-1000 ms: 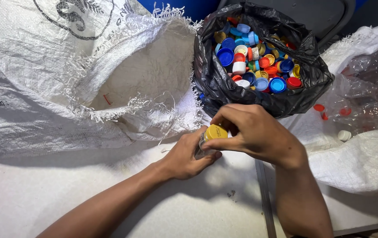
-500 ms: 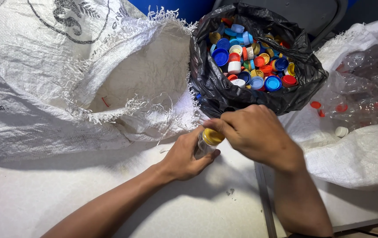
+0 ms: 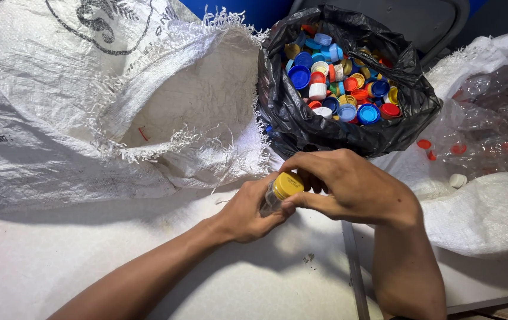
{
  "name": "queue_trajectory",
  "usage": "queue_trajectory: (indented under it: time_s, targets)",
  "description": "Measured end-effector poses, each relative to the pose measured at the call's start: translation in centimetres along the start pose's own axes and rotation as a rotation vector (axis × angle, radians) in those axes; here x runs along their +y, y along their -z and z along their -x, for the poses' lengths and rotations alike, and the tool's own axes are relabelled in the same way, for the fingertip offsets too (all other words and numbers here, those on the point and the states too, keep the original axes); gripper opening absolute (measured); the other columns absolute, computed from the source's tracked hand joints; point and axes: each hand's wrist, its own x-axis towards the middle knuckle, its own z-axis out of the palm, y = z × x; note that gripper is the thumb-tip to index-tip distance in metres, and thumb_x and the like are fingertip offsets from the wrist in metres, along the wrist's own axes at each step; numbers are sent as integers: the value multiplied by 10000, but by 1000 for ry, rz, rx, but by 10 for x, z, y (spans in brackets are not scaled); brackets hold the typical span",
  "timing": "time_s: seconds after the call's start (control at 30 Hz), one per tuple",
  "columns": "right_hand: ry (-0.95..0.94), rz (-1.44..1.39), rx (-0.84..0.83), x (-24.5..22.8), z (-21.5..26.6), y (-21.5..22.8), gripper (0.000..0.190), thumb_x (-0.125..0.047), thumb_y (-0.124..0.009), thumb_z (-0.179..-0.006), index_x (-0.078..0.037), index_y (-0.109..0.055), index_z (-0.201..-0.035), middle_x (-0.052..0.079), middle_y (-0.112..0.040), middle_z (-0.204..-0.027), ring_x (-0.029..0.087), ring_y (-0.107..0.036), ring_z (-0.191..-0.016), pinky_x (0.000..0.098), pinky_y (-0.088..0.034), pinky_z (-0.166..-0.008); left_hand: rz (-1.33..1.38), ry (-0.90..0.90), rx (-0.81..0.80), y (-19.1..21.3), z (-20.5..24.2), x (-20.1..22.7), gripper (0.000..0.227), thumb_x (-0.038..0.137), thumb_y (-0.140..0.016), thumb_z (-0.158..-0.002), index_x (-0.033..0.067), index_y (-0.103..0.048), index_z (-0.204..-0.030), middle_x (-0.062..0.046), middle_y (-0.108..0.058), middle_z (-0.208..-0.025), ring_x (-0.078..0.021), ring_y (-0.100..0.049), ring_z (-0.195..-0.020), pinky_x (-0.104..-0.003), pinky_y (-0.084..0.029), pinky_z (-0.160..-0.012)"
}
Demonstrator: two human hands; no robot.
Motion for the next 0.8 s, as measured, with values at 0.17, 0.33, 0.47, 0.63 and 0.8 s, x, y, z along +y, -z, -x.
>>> queue_trajectory:
  time_s: [0.17,0.33,0.47,0.63,0.8]
  targets:
    - [35,216,-9,16,-17,-25,416,-405,-785,-927,-35,-623,-823,115,-636,-802,252,-670,-728,376,-530,-689,-17,282,-253,2,1,-19,269,241,-707,-921,-12,-619,-944,-157,-596,-731,-216,-530,-679,-389,-460,-630]
    - [38,121,236,-1,-28,-28,248,-227,-636,-854,-81,-696,-1045,87,-667,-633,255,-690,-579,395,-520,-565,42,99,-24,-6,4,-17,208,200,-655,-900,19,-601,-987,-92,-663,-801,-185,-596,-709,-364,-499,-668]
    - [-42,214,285,-5,-24,-38,166,-253,-634,-862,-124,-691,-950,80,-690,-620,275,-699,-571,425,-517,-566,-60,164,51,-12,3,-11,232,185,-669,-833,30,-584,-983,-102,-687,-803,-207,-651,-696,-388,-541,-672]
    - [-250,385,418,-13,-28,-50,160,-264,-621,-921,-116,-678,-908,123,-685,-599,351,-682,-563,494,-522,-616,-335,90,325,-13,-2,9,346,197,-760,-823,23,-607,-1081,-175,-711,-934,-362,-707,-841,-450,-557,-725]
    - [-388,337,379,-20,-27,-41,216,-294,-602,-949,-100,-678,-889,153,-669,-591,373,-680,-567,488,-528,-587,-344,64,283,-11,1,-6,383,230,-784,-794,16,-607,-1058,-181,-696,-907,-357,-698,-805,-433,-549,-706]
